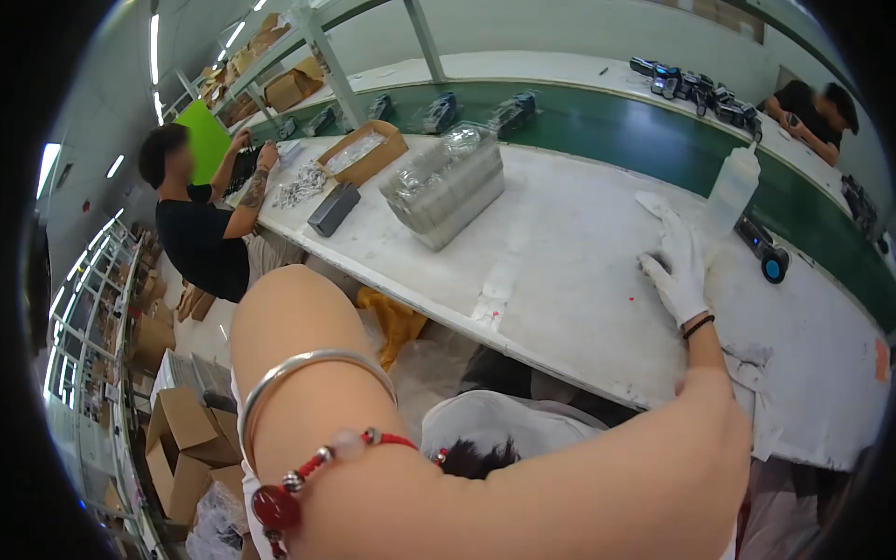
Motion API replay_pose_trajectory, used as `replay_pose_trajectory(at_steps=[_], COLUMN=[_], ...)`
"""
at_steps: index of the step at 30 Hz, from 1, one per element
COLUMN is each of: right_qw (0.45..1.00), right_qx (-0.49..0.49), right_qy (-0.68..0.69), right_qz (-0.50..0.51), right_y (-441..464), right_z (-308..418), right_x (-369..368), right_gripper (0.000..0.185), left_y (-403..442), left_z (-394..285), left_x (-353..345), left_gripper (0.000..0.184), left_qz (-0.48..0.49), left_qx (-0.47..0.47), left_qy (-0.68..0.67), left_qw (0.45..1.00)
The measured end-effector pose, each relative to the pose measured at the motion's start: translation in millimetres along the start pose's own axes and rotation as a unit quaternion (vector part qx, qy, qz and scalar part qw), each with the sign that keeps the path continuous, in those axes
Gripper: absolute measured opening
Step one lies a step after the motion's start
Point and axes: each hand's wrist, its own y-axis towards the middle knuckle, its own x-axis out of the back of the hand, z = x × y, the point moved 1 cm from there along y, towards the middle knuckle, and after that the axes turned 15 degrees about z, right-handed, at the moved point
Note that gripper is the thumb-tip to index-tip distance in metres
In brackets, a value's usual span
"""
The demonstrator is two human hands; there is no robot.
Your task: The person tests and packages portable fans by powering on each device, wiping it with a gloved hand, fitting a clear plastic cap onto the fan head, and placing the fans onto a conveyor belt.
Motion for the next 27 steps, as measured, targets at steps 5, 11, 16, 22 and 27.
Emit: replay_pose_trajectory(at_steps=[5, 11, 16, 22, 27], right_qw=[0.999, 0.998, 0.998, 0.999, 0.999], right_qx=[0.004, -0.049, 0.006, 0.008, -0.006], right_qy=[0.039, -0.024, -0.048, -0.028, -0.033], right_qz=[-0.023, 0.036, -0.028, -0.032, -0.014], right_y=[11, 14, 20, 17, 10], right_z=[-71, -85, -105, -96, -73], right_x=[15, 24, 24, 20, 18], right_gripper=[0.022, 0.030, 0.030, 0.027, 0.022], left_y=[20, 26, 32, 3, -60], left_z=[-12, -12, -5, 53, 154], left_x=[21, 4, -10, -84, -153], left_gripper=[0.011, 0.012, 0.027, 0.036, 0.035], left_qz=[0.251, 0.185, 0.293, 0.280, 0.530], left_qx=[0.130, 0.161, 0.147, 0.212, 0.361], left_qy=[0.116, 0.307, 0.350, 0.376, 0.394], left_qw=[0.952, 0.920, 0.878, 0.858, 0.659])
